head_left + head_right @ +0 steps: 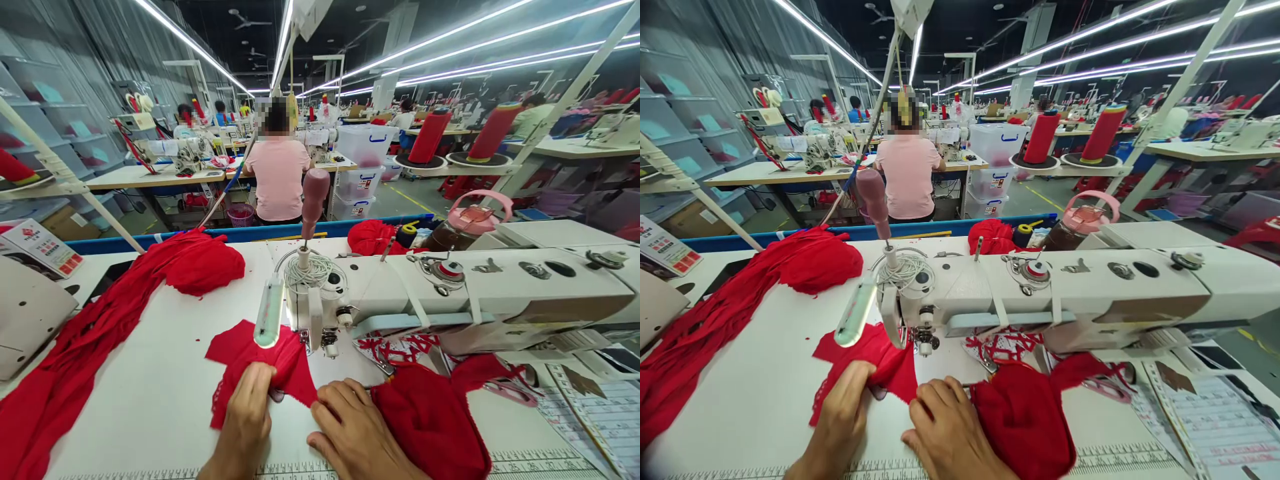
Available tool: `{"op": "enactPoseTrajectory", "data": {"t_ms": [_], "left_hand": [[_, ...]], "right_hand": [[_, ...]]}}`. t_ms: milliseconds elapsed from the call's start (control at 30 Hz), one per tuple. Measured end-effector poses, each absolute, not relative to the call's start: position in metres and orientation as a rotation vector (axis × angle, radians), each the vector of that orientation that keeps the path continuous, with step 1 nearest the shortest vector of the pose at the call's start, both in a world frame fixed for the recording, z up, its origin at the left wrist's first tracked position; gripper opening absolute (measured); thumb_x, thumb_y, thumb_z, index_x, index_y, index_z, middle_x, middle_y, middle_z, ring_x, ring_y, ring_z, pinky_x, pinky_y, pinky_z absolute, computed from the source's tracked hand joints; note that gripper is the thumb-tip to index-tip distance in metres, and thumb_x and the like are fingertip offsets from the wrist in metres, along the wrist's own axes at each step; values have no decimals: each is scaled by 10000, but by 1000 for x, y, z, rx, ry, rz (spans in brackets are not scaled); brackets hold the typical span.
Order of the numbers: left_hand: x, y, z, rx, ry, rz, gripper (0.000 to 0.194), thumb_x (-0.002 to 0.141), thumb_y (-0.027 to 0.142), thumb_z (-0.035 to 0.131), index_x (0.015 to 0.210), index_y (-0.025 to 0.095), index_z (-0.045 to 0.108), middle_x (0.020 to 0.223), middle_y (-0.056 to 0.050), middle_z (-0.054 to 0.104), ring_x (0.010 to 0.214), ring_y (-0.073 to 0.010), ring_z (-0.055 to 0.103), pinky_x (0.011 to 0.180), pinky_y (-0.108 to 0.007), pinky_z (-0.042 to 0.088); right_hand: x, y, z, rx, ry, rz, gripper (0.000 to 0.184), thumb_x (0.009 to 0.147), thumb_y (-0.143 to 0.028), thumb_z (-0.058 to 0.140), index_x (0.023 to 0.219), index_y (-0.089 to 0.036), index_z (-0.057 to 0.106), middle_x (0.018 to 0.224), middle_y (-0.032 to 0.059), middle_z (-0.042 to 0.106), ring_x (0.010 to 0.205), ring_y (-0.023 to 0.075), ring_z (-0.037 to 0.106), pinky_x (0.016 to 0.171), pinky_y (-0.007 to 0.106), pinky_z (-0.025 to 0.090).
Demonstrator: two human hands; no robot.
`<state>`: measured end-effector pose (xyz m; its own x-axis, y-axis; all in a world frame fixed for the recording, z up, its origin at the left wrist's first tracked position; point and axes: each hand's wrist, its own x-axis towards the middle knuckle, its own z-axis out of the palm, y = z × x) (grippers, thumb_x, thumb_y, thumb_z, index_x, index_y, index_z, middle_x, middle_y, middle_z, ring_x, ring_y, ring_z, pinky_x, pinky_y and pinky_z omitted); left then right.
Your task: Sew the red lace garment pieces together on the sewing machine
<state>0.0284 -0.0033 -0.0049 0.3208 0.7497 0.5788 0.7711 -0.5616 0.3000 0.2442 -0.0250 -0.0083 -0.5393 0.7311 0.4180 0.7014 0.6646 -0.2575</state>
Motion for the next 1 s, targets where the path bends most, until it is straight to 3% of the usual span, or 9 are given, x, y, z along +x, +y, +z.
{"op": "enactPoseTrajectory", "data": {"t_ms": [100, 200, 367, 500, 600, 733, 800, 1000], "left_hand": [[33, 13, 9, -2629, -1449, -1083, 301, 922, 14, 339, 1074, 185, 534, 815, -21, 565, 691, -170, 566, 613, -276, 518], [40, 17, 10, -2668, -1323, -915, 232, 973, 82, 403, 1063, 185, 591, 795, -18, 571, 696, -178, 544, 618, -293, 488], [43, 17, 10, -2620, -958, -891, 283, 1014, 76, 390, 981, 151, 660, 927, -61, 665, 969, -221, 588, 984, -430, 433], [45, 19, 15, -2604, -1034, -863, 335, 989, 26, 367, 943, 157, 672, 706, 6, 557, 692, -160, 507, 1001, -453, 412], [48, 16, 10, -2590, -1021, -820, 348, 1002, 49, 355, 929, 146, 681, 685, 14, 553, 642, -153, 493, 1065, -482, 379], [49, 9, -4, -2558, -1024, -885, 334, 1032, 106, 356, 1030, 109, 690, 924, -70, 697, 987, -229, 633, 1161, -502, 287], [48, 9, -7, -2552, -1040, -887, 331, 1030, 99, 358, 1069, 113, 686, 965, -77, 711, 1042, -237, 639, 1166, -504, 279], [43, 24, 2, -2593, -1054, -757, 355, 977, -6, 358, 1119, 121, 658, 899, -44, 709, 880, -185, 652, 1015, -435, 413]], "right_hand": [[238, -25, -9, -1005, -2406, 109, 261, 868, -344, 766, 1004, -202, 594, 1153, 49, 683, 1081, 206, 609, 1022, 342, 423], [237, -26, -12, -971, -2419, 119, 311, 870, -361, 757, 1079, -189, 602, 1161, 62, 691, 1085, 206, 620, 1042, 351, 443], [241, -27, -19, -913, -2367, 90, 372, 910, -415, 708, 1169, -165, 613, 1140, 77, 705, 1091, 225, 628, 1061, 359, 458], [242, -26, -24, -861, -2341, 30, 333, 930, -402, 678, 1140, -149, 629, 1097, 85, 711, 1028, 228, 649, 984, 338, 513], [243, -27, -26, -865, -2369, 7, 328, 953, -422, 651, 1131, -147, 632, 1087, 97, 711, 1034, 230, 652, 971, 331, 524], [247, -27, -27, -856, -2348, 3, 319, 1008, -442, 573, 1114, -150, 643, 1082, 91, 722, 1043, 204, 654, 984, 292, 518], [249, -26, -25, -849, -2349, -2, 310, 1007, -425, 581, 1121, -146, 651, 1111, 91, 725, 1075, 201, 648, 1009, 287, 510], [251, -18, -13, -927, -2496, 106, 437, 925, -446, 695, 1223, -131, 648, 1253, 110, 695, 1199, 224, 606, 1095, 306, 470]]}}
